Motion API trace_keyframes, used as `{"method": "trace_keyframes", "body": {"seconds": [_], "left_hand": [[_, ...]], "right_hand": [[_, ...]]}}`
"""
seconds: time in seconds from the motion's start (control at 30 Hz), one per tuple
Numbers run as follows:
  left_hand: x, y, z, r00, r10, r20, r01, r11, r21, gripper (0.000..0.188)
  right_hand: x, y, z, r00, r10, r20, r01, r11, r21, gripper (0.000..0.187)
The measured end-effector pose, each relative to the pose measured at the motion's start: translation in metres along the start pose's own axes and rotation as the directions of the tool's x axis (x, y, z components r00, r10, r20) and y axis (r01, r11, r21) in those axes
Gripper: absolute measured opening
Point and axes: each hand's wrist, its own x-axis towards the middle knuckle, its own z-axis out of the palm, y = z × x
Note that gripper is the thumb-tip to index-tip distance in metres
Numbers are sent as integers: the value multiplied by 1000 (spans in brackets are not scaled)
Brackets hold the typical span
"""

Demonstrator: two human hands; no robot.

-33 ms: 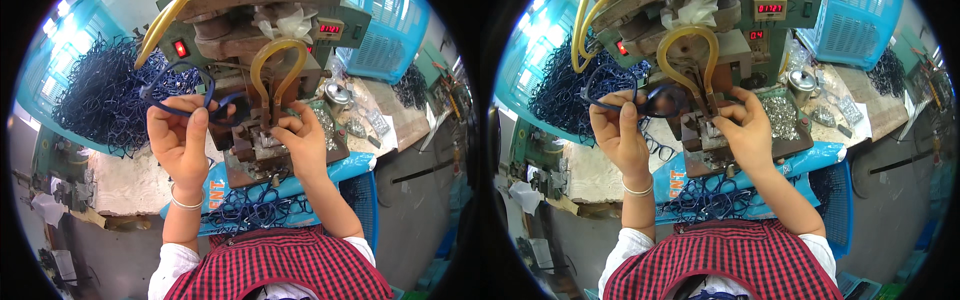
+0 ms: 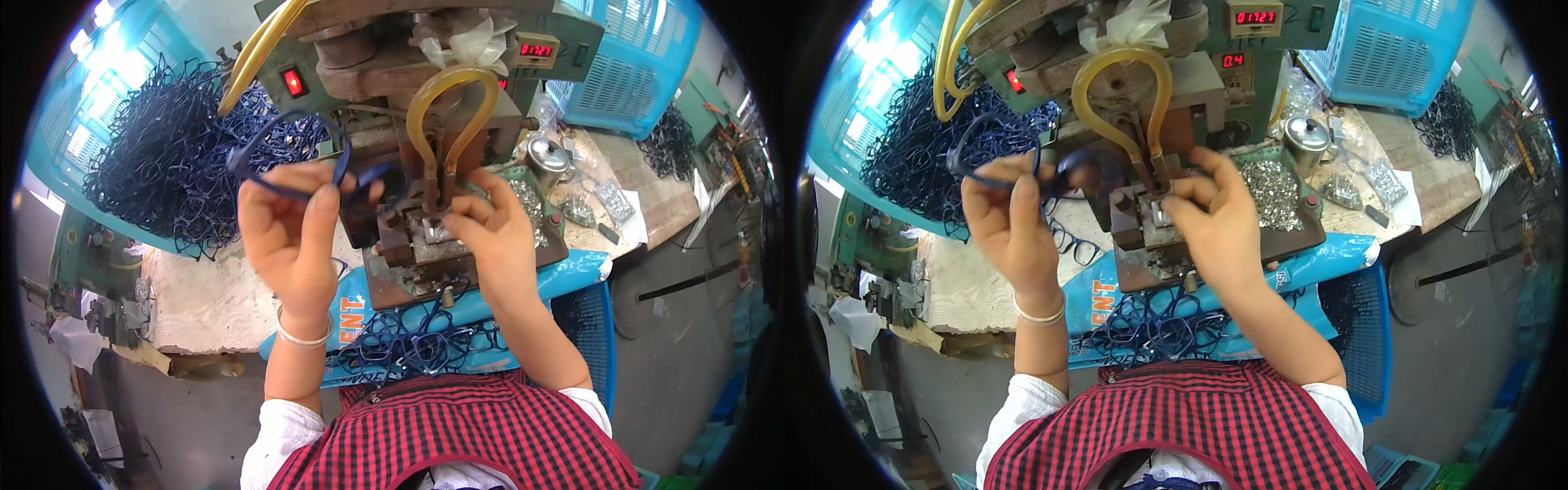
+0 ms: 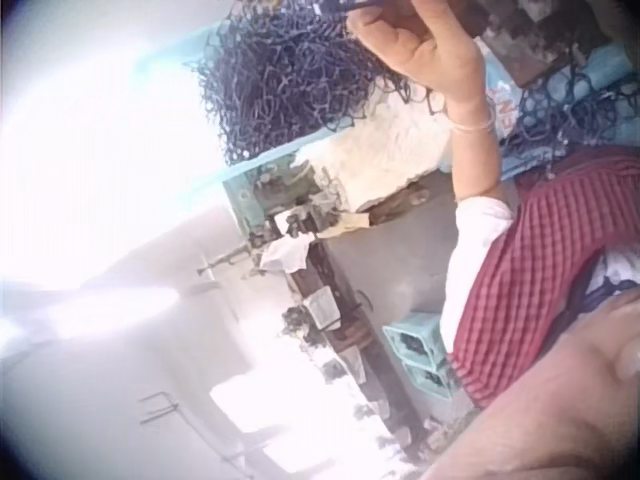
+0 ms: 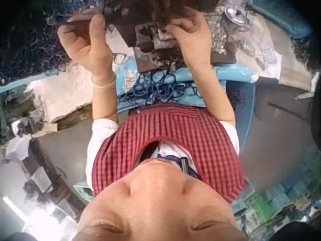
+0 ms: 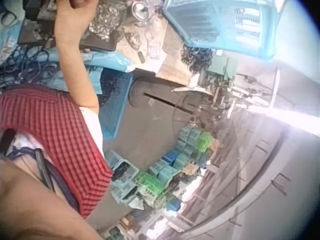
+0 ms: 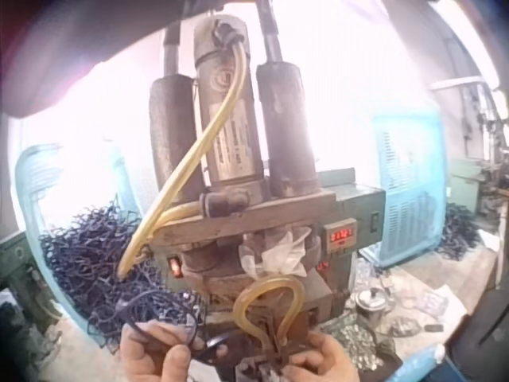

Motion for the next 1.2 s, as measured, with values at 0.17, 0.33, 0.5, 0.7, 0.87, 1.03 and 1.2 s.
{"method": "trace_keyframes", "body": {"seconds": [0.17,0.33,0.5,0.7,0.87,1.03,1.2], "left_hand": [[-38,9,-10,907,125,402,-225,951,212,21],[-51,-15,8,624,328,710,-637,740,218,24],[-53,-16,15,561,319,764,-721,641,262,19],[-56,-21,10,587,317,745,-692,675,258,21],[-71,-10,2,658,167,734,-537,788,302,22],[-84,24,-67,860,80,505,-469,516,717,24],[-39,15,-154,989,-11,148,-146,114,983,19]], "right_hand": [[-5,1,-44,972,-179,155,232,843,-485,40],[18,69,-143,867,-485,113,107,-40,-993,19],[31,62,-143,831,-546,106,218,145,-965,10],[38,67,-124,805,-345,483,484,-88,-870,20],[71,63,-141,762,-375,529,506,-165,-847,23],[46,68,-141,735,-653,183,363,151,-919,12],[45,61,-126,787,-608,105,340,286,-896,11]]}}
